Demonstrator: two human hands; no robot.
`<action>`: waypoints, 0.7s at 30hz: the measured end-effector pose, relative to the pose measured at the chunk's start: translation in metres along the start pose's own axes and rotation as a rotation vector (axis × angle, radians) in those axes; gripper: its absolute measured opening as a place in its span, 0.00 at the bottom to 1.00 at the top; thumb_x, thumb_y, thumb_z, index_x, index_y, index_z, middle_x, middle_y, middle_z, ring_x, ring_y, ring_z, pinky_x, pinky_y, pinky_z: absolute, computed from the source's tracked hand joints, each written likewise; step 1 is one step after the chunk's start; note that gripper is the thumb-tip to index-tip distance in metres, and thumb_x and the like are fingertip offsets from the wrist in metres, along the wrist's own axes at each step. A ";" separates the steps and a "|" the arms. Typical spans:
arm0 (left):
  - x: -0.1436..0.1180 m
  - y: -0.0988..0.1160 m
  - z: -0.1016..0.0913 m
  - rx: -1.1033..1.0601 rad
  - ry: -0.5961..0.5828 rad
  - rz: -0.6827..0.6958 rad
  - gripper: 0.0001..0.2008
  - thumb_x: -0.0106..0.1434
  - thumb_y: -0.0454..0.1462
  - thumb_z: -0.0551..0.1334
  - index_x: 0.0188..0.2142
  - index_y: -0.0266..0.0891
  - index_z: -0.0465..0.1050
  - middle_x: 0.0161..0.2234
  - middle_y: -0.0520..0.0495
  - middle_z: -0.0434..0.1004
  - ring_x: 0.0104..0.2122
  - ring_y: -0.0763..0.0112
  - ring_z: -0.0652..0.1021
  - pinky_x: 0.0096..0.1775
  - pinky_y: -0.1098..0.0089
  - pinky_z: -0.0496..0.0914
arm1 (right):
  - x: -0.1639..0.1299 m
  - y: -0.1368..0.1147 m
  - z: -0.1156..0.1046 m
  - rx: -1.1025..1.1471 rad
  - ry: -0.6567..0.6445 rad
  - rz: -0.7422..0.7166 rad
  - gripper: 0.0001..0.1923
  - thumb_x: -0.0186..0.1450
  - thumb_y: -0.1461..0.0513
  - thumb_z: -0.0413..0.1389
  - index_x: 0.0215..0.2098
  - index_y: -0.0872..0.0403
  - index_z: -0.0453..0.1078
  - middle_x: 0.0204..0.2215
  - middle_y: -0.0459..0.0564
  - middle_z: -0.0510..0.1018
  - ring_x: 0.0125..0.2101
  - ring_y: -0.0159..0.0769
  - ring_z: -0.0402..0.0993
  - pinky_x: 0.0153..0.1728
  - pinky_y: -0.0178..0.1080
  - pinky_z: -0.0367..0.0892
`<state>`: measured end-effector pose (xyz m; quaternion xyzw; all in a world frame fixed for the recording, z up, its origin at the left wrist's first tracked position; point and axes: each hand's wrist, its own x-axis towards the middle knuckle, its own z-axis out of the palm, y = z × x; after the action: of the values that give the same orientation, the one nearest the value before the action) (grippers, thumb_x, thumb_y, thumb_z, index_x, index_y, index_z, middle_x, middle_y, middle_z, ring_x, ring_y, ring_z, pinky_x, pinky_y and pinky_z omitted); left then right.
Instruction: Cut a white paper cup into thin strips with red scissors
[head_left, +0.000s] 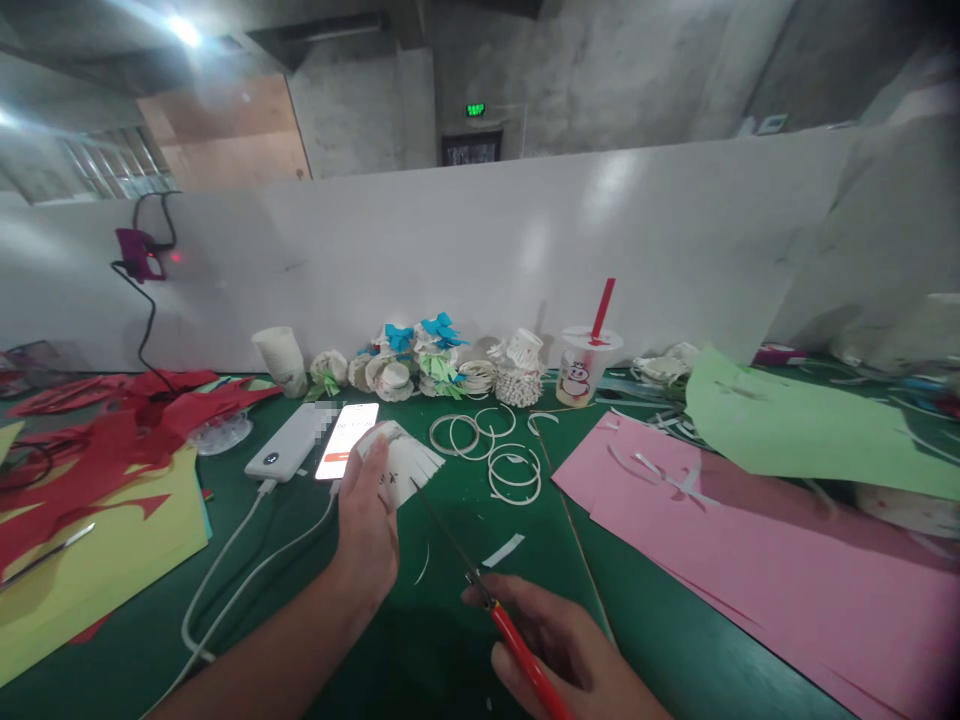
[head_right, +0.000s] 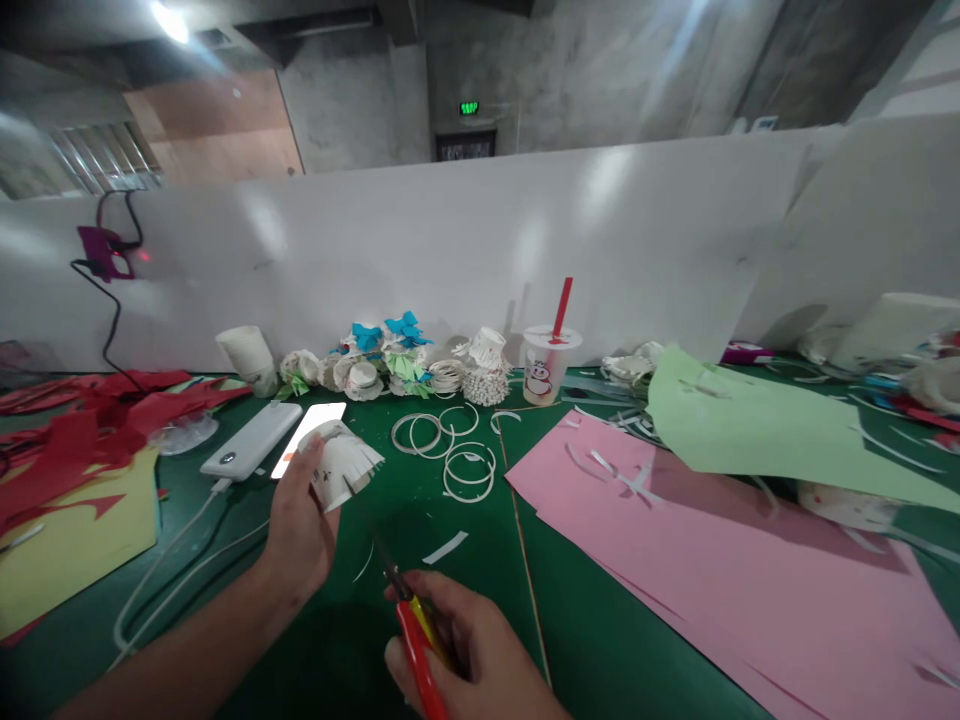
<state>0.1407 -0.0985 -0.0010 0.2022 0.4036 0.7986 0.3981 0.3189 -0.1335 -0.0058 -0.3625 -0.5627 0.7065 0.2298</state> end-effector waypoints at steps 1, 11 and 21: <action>0.001 0.000 0.000 -0.005 -0.003 0.011 0.15 0.57 0.43 0.61 0.43 0.39 0.70 0.33 0.49 0.77 0.30 0.70 0.77 0.36 0.70 0.71 | 0.000 0.002 0.000 -0.009 0.004 -0.007 0.26 0.53 0.44 0.58 0.42 0.51 0.71 0.24 0.42 0.65 0.22 0.28 0.58 0.22 0.30 0.58; 0.002 0.000 0.001 0.012 0.028 -0.025 0.16 0.57 0.46 0.60 0.39 0.37 0.72 0.32 0.48 0.77 0.30 0.69 0.77 0.36 0.68 0.71 | 0.002 0.015 0.000 -0.006 0.009 -0.007 0.31 0.51 0.42 0.58 0.46 0.51 0.70 0.26 0.45 0.67 0.23 0.30 0.59 0.24 0.32 0.59; -0.006 -0.006 0.002 -0.003 -0.041 -0.070 0.15 0.58 0.45 0.60 0.41 0.39 0.72 0.36 0.45 0.77 0.34 0.65 0.78 0.37 0.66 0.72 | 0.004 0.008 0.000 -0.003 -0.023 -0.019 0.27 0.53 0.44 0.58 0.44 0.52 0.70 0.23 0.42 0.63 0.21 0.27 0.55 0.22 0.31 0.56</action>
<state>0.1487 -0.0999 -0.0048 0.2039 0.4011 0.7802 0.4345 0.3169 -0.1327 -0.0145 -0.3496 -0.5699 0.7074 0.2294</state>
